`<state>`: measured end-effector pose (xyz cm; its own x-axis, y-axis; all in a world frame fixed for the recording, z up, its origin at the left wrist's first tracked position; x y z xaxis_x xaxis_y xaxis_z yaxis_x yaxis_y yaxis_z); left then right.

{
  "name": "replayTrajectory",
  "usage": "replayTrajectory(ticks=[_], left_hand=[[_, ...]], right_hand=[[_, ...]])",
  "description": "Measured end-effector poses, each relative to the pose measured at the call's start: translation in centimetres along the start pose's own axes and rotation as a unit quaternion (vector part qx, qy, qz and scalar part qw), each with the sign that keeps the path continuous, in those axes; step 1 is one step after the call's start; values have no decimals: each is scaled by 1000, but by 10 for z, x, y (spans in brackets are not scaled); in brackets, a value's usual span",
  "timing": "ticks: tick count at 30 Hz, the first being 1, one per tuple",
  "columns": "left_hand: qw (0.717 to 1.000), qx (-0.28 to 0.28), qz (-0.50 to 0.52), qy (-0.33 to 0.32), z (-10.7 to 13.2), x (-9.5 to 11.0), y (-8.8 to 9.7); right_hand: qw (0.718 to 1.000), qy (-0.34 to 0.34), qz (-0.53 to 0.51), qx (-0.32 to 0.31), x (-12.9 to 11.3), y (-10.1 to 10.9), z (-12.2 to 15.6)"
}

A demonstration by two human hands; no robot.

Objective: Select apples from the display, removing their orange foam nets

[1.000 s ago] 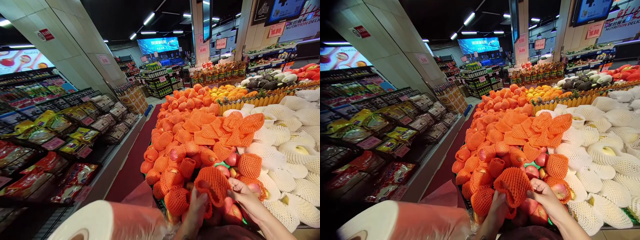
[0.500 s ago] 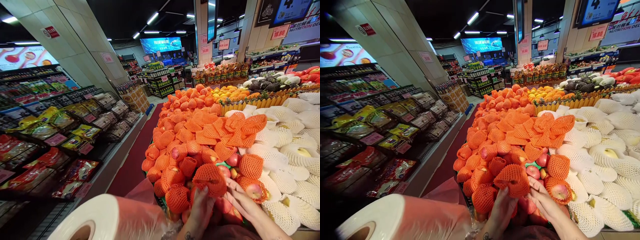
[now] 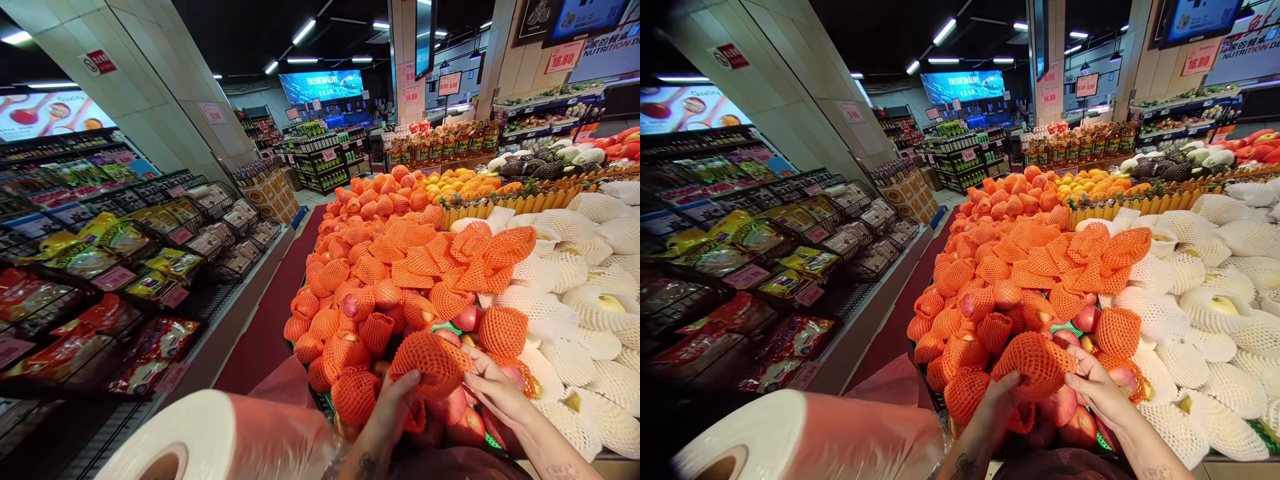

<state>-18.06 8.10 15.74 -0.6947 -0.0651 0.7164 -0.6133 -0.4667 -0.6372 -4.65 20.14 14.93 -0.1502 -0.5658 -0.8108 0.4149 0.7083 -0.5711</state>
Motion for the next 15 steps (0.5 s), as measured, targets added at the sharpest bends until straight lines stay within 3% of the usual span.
replayTrajectory(ticks=[3, 7, 10, 12, 15], left_hand=[[998, 49, 44, 13, -1, -10, 1], [998, 28, 46, 29, -1, -24, -2], [999, 40, 18, -7, -2, -23, 0], [992, 104, -22, -63, -3, -13, 10], [956, 224, -123, -145, 1, 13, 29]], right_hand=[[1000, -5, -8, -12, 6, 8, -4], [998, -11, -58, 10, 18, 16, -16], [997, -4, -51, 50, 18, 16, -23], [997, -2, -23, 69, 14, 19, -24], [993, 26, 42, 107, 0, 32, -22]])
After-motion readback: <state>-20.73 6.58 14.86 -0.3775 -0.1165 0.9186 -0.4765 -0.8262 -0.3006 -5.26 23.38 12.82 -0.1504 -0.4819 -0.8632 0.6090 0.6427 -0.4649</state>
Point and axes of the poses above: each hand's wrist, its own z-axis away from the middle knuckle, its own y-axis out of the back of the hand, x = y × z, the point moved 4 cm from there along -z, towards the middle knuckle, and after that the axes turned 6 degrees about -x, right-handed, at the moved point
